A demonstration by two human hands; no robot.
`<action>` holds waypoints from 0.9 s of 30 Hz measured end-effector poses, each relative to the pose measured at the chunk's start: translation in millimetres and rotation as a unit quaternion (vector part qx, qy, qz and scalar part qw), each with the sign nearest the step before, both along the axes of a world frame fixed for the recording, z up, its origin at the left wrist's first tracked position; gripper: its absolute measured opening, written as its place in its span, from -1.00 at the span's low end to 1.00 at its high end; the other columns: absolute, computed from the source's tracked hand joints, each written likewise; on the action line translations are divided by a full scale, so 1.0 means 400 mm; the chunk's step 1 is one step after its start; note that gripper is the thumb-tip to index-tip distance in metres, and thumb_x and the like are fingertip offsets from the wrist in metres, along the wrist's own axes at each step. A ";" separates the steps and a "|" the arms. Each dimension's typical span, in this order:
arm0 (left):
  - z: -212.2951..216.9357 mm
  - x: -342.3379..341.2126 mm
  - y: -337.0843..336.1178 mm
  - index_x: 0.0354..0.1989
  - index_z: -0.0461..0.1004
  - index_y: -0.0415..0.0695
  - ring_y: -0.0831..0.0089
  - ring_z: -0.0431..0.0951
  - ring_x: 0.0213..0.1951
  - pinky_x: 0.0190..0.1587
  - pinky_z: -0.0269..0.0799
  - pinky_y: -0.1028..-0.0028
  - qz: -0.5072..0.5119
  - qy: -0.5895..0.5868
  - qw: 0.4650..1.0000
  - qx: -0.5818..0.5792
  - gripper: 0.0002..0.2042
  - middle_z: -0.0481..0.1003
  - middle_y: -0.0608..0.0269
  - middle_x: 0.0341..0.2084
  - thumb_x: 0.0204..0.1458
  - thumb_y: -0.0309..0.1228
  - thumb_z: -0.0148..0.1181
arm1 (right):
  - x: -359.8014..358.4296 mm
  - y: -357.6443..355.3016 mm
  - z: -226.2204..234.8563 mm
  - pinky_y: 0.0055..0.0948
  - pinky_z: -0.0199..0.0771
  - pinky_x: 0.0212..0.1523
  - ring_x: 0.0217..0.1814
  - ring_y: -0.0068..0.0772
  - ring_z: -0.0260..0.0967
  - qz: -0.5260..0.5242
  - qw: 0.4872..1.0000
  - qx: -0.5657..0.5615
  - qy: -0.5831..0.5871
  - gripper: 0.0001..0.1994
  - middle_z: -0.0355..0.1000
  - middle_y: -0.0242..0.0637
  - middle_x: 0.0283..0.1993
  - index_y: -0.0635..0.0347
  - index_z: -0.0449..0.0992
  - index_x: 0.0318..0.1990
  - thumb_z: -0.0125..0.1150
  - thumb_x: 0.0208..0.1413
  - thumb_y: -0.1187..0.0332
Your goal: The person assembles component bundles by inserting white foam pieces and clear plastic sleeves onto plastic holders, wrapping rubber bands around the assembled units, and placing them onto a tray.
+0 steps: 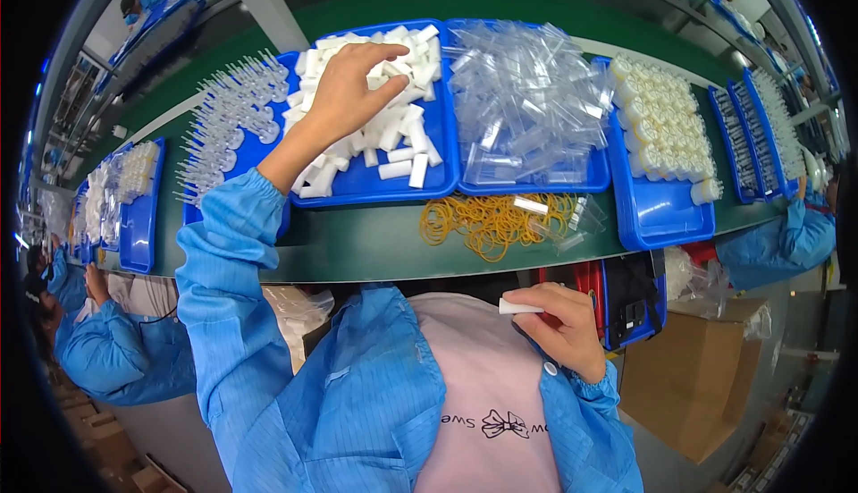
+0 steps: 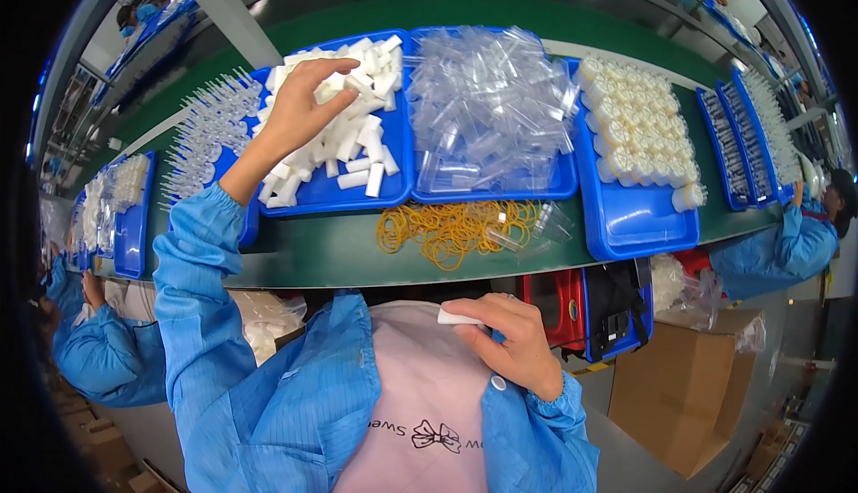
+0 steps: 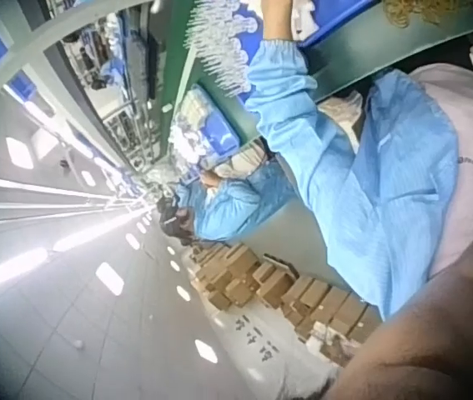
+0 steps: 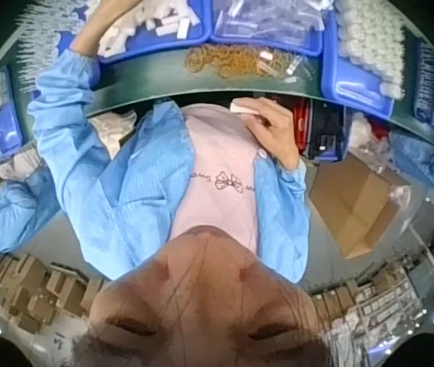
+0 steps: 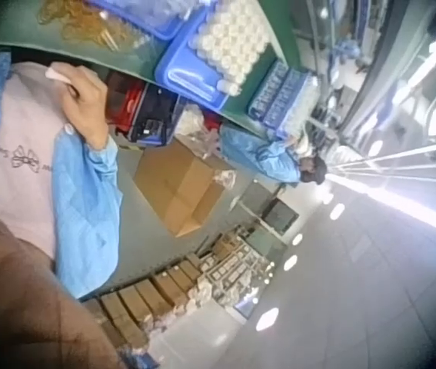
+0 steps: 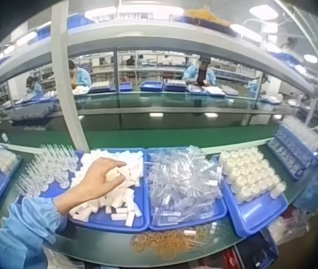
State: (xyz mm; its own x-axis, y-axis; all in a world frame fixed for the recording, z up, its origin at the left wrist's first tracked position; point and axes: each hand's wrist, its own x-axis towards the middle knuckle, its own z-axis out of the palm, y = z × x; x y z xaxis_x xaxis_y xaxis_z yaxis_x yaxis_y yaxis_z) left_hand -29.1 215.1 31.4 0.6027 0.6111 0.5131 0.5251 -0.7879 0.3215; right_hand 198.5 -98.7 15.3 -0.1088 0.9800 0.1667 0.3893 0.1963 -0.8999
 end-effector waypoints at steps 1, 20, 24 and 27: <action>-0.004 -0.004 0.021 -0.07 0.51 -0.06 0.15 0.44 -0.07 0.03 0.30 0.22 0.002 -0.001 1.000 0.008 -0.67 0.53 0.12 -0.18 -0.03 -0.25 0.20 | -0.001 0.002 0.006 -0.46 0.29 -0.46 -0.51 -0.38 0.33 -0.002 1.000 0.001 -0.005 -0.71 0.46 -0.25 -0.45 0.21 0.57 -0.14 0.26 -0.11 0.54; -0.079 0.135 0.273 -0.01 0.53 0.15 0.12 0.40 0.03 0.08 0.30 0.22 0.052 0.302 0.939 -0.154 -0.60 0.42 0.09 -0.04 -0.01 -0.03 0.12 | -0.033 0.027 0.022 -0.51 0.40 -0.35 -0.36 -0.37 0.48 -0.041 0.999 0.013 0.014 -0.74 0.54 -0.16 -0.31 0.27 0.58 -0.17 0.23 -0.09 0.56; -0.039 0.107 0.232 -0.15 0.61 0.08 0.14 0.48 -0.01 0.05 0.36 0.27 -0.029 0.294 0.938 -0.182 -0.66 0.54 0.13 -0.12 -0.10 -0.11 0.21 | -0.018 0.033 0.022 -0.49 0.40 -0.39 -0.43 -0.36 0.44 -0.023 1.000 -0.009 -0.004 -0.73 0.52 -0.18 -0.36 0.24 0.57 -0.13 0.25 -0.07 0.55; -0.044 0.076 0.205 -0.18 0.62 0.02 0.14 0.53 -0.08 0.01 0.40 0.29 -0.101 0.276 0.933 -0.207 -0.67 0.57 0.13 -0.16 -0.09 -0.11 0.20 | -0.031 0.048 0.006 -0.50 0.37 -0.42 -0.45 -0.39 0.42 -0.009 1.000 0.001 -0.004 -0.73 0.51 -0.19 -0.38 0.24 0.57 -0.14 0.25 -0.08 0.55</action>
